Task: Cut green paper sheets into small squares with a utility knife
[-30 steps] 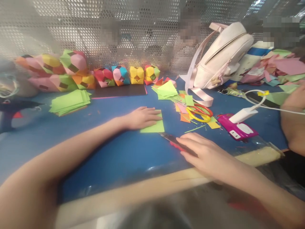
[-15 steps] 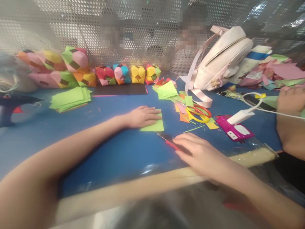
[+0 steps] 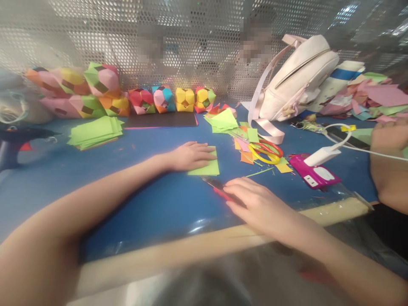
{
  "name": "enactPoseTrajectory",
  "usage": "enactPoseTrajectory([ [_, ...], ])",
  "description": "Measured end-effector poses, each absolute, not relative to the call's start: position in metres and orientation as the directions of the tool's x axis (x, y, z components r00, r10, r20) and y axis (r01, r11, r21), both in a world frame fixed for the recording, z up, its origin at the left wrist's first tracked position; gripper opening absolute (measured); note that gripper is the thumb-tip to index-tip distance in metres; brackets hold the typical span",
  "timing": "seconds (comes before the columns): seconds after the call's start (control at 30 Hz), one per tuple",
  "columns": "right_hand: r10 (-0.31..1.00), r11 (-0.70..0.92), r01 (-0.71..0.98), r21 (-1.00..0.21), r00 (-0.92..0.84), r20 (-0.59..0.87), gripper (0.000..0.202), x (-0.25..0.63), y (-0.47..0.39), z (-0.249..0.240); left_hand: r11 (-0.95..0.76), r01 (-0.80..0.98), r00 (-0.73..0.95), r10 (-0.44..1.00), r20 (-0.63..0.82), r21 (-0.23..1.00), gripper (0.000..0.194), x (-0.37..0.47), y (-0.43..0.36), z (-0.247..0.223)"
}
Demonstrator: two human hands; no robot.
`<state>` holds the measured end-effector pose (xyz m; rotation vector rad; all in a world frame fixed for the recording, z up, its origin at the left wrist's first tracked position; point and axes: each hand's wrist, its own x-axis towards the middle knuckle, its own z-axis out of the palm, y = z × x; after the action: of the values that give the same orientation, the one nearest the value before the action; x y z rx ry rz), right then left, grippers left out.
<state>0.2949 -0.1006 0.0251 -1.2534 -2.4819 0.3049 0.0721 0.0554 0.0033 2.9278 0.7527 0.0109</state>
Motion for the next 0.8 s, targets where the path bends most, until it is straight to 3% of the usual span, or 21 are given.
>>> enactPoseTrajectory([
  [0.8, 0.792, 0.601, 0.701, -0.384, -0.588, 0.164, 0.013, 0.275, -0.091, 0.022, -0.867, 0.482, 0.875, 0.484, -0.018, 0.129, 0.044, 0.073, 0.054, 0.004],
])
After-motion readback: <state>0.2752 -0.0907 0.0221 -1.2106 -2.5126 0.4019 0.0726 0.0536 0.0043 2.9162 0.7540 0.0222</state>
